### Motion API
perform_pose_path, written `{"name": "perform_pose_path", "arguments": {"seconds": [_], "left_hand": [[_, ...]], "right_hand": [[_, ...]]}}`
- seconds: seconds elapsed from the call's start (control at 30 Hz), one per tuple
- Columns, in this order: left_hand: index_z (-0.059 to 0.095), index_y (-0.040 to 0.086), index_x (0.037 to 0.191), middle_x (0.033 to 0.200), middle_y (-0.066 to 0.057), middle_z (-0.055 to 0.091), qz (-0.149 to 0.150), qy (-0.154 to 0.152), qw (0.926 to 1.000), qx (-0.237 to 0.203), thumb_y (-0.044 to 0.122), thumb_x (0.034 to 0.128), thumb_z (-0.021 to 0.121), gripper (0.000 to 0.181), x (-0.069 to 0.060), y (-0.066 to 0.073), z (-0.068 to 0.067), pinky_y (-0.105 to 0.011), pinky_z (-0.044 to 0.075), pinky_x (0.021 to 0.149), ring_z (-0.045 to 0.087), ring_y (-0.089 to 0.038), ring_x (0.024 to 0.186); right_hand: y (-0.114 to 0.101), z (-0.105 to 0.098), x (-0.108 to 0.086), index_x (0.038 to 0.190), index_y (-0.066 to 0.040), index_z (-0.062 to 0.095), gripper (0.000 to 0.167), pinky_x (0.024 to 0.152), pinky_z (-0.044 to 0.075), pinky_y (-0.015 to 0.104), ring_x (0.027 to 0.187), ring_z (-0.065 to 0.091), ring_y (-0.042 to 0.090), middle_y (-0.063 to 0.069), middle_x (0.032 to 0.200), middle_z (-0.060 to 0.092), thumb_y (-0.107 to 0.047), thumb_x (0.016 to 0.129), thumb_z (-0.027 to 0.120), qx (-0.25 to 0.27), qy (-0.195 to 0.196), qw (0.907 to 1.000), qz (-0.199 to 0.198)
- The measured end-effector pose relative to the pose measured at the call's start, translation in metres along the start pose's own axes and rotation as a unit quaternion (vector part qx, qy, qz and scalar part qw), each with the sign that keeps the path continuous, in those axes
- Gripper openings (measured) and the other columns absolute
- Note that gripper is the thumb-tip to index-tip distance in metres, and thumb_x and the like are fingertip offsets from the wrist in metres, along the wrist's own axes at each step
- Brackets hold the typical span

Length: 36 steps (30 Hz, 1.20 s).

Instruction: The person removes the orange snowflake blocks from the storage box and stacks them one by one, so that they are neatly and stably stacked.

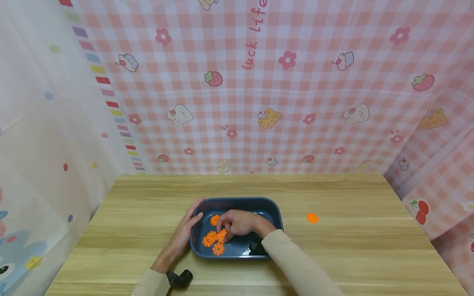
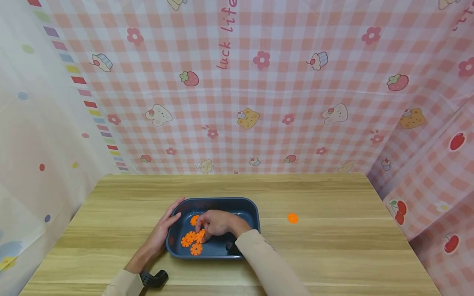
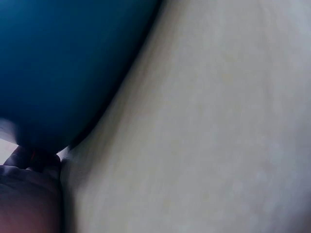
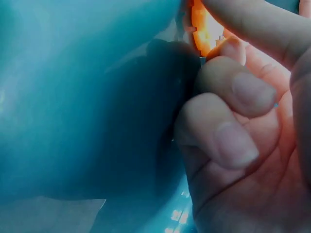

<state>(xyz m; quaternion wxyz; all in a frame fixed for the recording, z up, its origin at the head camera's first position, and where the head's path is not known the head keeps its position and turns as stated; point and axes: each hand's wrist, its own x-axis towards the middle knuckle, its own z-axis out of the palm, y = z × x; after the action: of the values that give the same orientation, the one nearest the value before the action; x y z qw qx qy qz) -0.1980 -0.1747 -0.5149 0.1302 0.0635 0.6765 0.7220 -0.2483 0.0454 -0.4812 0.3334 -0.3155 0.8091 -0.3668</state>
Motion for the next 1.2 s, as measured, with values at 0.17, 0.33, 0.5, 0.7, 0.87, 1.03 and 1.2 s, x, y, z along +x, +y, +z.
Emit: {"name": "perform_pose_path", "arguments": {"seconds": [0.17,0.33,0.5,0.7,0.87,1.03,1.2], "left_hand": [[0.024,0.021,0.158,0.165,-0.004,0.017,-0.001,0.005,1.0,0.004,0.029,0.1061,0.04,0.055,-0.0004,-0.0003,-0.0004,-0.051,0.012,0.12,0.016,-0.027,0.15],[0.024,0.021,0.158,0.164,-0.002,0.017,0.0,0.01,0.9999,0.009,0.03,0.1057,0.041,0.056,-0.0002,-0.0001,-0.0003,-0.05,0.012,0.12,0.016,-0.026,0.15],[0.025,0.021,0.158,0.163,0.001,0.019,0.0,0.016,0.9998,0.013,0.031,0.1052,0.042,0.056,0.0003,0.0003,-0.0003,-0.048,0.013,0.12,0.017,-0.023,0.15],[0.025,0.021,0.158,0.164,0.001,0.018,-0.002,0.015,0.9998,0.009,0.03,0.1052,0.042,0.056,0.0005,-0.0002,-0.0008,-0.048,0.013,0.119,0.017,-0.023,0.149],[0.026,0.024,0.157,0.164,0.002,0.017,-0.002,0.013,0.9999,0.008,0.031,0.1054,0.042,0.055,0.0006,-0.0005,-0.0008,-0.048,0.014,0.119,0.016,-0.022,0.149],[0.025,0.024,0.158,0.164,0.001,0.017,-0.004,0.011,0.9999,0.009,0.031,0.1056,0.041,0.055,0.0004,-0.0006,-0.0002,-0.05,0.013,0.12,0.015,-0.025,0.15],[0.025,0.022,0.158,0.164,0.0,0.018,-0.004,0.011,0.9999,0.01,0.032,0.1053,0.042,0.056,0.0008,-0.0007,0.0003,-0.051,0.014,0.12,0.017,-0.025,0.15]], "right_hand": [[0.0,0.0004,0.0006,0.093,-0.015,0.068,0.018,0.057,0.038,0.02,0.053,0.045,0.009,-0.006,0.059,0.049,-0.005,0.083,0.078,-0.013,0.003,0.9999,-0.003],[-0.0009,-0.0005,0.0003,0.09,-0.015,0.066,0.017,0.057,0.038,0.019,0.053,0.045,0.008,-0.006,0.059,0.048,-0.006,0.083,0.079,-0.036,0.006,0.9993,-0.009],[-0.0015,-0.001,0.0001,0.089,-0.016,0.065,0.017,0.058,0.038,0.019,0.054,0.045,0.008,-0.006,0.06,0.05,-0.004,0.084,0.077,-0.041,0.005,0.9991,-0.009],[-0.0019,-0.0023,0.0007,0.088,-0.014,0.064,0.014,0.058,0.035,0.02,0.057,0.043,0.009,-0.006,0.064,0.048,-0.005,0.086,0.074,-0.049,0.007,0.9987,-0.012],[-0.0033,-0.0037,-0.0005,0.088,-0.012,0.064,0.013,0.059,0.037,0.019,0.058,0.045,0.009,-0.005,0.065,0.05,-0.003,0.086,0.073,-0.044,0.003,0.9989,-0.014],[-0.0042,-0.0038,-0.0017,0.088,-0.012,0.064,0.014,0.062,0.041,0.02,0.063,0.05,0.008,-0.005,0.07,0.058,0.0,0.085,0.072,-0.03,0.005,0.9995,-0.01],[-0.0075,-0.0044,-0.0034,0.092,-0.012,0.067,0.015,0.067,0.046,0.02,0.067,0.055,0.009,-0.004,0.075,0.064,0.001,0.086,0.071,-0.016,0.012,0.9997,-0.012]]}}
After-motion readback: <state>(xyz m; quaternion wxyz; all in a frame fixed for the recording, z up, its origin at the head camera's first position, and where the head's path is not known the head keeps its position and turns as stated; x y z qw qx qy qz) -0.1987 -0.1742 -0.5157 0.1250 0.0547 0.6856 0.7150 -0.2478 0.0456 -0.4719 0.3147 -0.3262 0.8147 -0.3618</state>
